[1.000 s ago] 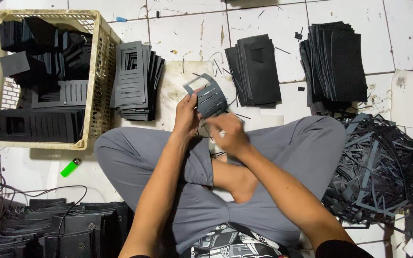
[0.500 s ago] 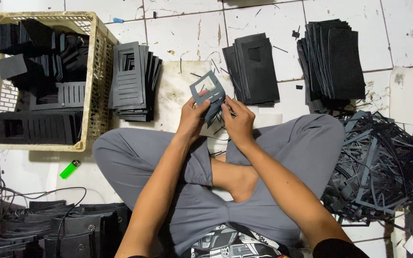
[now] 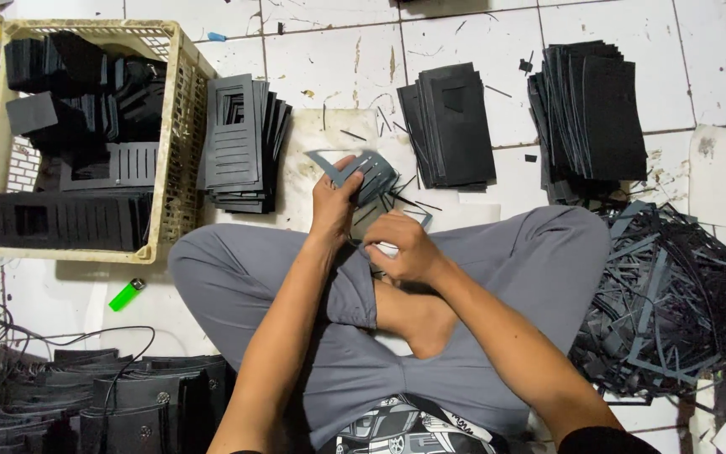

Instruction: Removing the center cutouts from pre-cut black leather or synthetic material pieces by hand

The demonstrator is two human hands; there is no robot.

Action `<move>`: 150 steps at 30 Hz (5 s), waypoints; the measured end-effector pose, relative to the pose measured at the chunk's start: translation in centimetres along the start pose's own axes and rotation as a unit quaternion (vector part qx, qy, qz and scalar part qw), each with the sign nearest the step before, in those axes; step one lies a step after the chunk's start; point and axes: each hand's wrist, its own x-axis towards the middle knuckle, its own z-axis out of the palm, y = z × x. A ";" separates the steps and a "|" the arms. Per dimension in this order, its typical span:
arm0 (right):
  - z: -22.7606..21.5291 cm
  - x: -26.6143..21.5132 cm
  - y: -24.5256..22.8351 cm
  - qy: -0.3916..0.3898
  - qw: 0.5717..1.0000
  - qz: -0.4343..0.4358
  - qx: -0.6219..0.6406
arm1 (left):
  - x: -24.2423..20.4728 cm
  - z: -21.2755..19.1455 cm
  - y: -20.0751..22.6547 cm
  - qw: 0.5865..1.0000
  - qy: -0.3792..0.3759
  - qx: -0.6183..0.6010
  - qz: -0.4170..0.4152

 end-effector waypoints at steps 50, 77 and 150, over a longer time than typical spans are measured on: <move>-0.2 0.2 0.3 -0.013 0.995 0.031 -0.090 | 3.0 -3.2 -3.8 0.975 -0.063 0.044 -0.209; 15.1 15.9 6.2 0.125 0.902 0.382 0.161 | 3.2 -11.2 18.9 0.831 0.162 0.478 0.232; -9.3 1.0 3.8 0.145 0.870 0.363 0.301 | -0.7 0.8 2.0 0.921 -0.135 0.363 -0.036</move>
